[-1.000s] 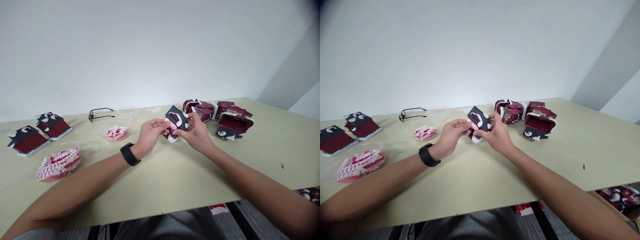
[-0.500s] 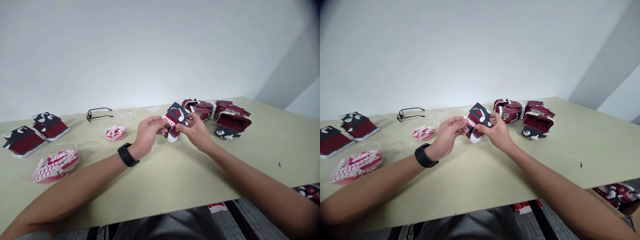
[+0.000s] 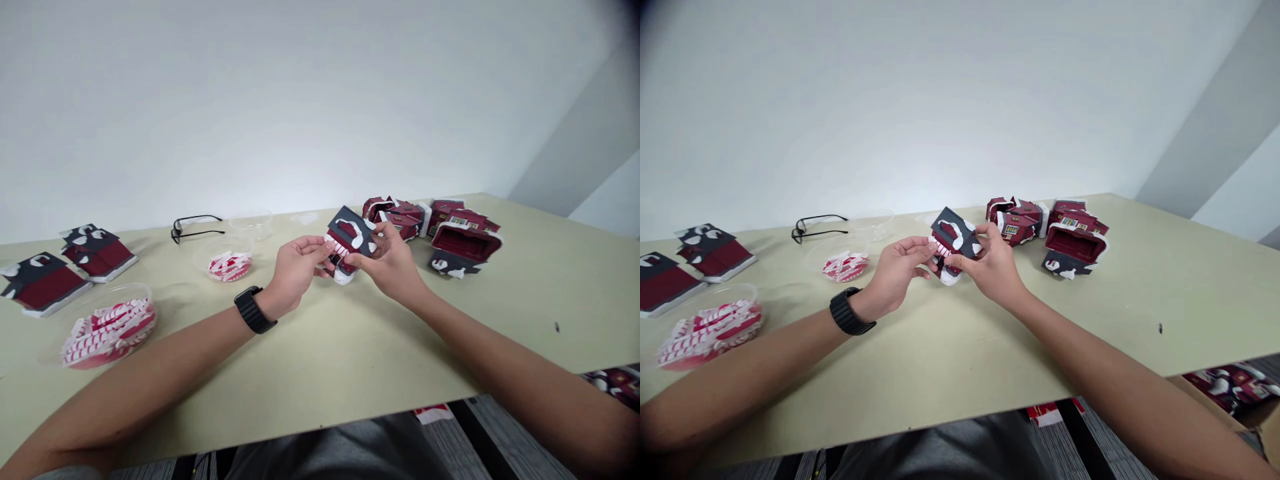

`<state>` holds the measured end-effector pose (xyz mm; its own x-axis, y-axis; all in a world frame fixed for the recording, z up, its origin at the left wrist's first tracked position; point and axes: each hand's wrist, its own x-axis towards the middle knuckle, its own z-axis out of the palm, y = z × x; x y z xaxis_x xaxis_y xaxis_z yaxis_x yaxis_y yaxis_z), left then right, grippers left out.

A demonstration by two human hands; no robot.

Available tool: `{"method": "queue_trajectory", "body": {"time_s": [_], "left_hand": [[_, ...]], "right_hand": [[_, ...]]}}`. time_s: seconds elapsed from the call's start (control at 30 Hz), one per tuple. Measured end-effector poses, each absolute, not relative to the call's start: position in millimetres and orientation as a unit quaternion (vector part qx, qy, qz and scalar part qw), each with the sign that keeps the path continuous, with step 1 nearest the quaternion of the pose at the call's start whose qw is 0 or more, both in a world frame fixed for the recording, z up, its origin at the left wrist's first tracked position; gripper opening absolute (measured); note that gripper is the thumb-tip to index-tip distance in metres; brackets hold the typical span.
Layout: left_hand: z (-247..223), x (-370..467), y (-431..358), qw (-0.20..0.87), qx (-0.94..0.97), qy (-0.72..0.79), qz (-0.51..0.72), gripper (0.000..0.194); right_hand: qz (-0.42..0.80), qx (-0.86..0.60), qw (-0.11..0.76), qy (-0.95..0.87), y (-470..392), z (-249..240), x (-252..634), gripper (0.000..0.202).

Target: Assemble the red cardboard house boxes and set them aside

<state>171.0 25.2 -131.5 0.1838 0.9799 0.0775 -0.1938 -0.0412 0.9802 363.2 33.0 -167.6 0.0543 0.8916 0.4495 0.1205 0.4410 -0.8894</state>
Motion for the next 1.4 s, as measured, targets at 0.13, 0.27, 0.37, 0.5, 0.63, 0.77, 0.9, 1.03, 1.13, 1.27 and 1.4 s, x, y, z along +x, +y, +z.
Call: {"method": "queue_trajectory", "body": {"time_s": [0.13,0.27,0.37,0.5,0.63,0.77,0.9,1.03,1.13,1.27,1.4], "left_hand": [[-133.1,172.1,25.1,0.571,0.509,0.391,0.513,0.021],[-134.5,173.4,24.1,0.575,0.498,0.395,0.516,0.021],[-135.7,173.0,24.6,0.573,0.498,0.391,0.52,0.025],[-137.8,172.1,26.2,0.573,0.5,0.392,0.517,0.033],[-139.5,171.3,28.7,0.568,0.511,0.392,0.512,0.033],[-132.1,163.6,35.3,0.525,0.608,0.399,0.442,0.034],[-117.3,151.9,43.5,0.331,0.739,0.41,0.42,0.044],[-111.8,146.8,49.1,0.294,0.76,0.362,0.452,0.039],[-114.5,145.9,50.8,0.401,0.784,0.308,0.36,0.044],[-117.3,144.6,50.3,0.395,0.802,0.3,0.332,0.037],[-118.5,143.5,51.0,0.392,0.801,0.297,0.341,0.035]], "right_hand": [[0.285,-0.423,0.592,-0.624,33.0,-169.5,364.5,0.072],[0.234,-0.438,0.589,-0.638,29.8,-165.9,363.8,0.074],[0.184,-0.448,0.581,-0.654,26.1,-161.6,363.2,0.075],[0.143,-0.457,0.564,-0.673,23.2,-159.0,363.9,0.075],[0.139,-0.461,0.555,-0.678,22.3,-160.5,364.6,0.076],[0.231,-0.446,0.565,-0.655,24.7,-162.8,363.6,0.075],[0.413,-0.394,0.555,-0.605,28.9,-161.5,363.0,0.064],[0.499,-0.356,0.521,-0.594,27.2,-156.3,364.9,0.061],[0.492,-0.35,0.5,-0.621,23.1,-152.6,367.0,0.06],[0.46,-0.366,0.471,-0.658,21.0,-152.4,368.9,0.056],[0.438,-0.365,0.468,-0.676,23.1,-156.6,370.0,0.049]]}}
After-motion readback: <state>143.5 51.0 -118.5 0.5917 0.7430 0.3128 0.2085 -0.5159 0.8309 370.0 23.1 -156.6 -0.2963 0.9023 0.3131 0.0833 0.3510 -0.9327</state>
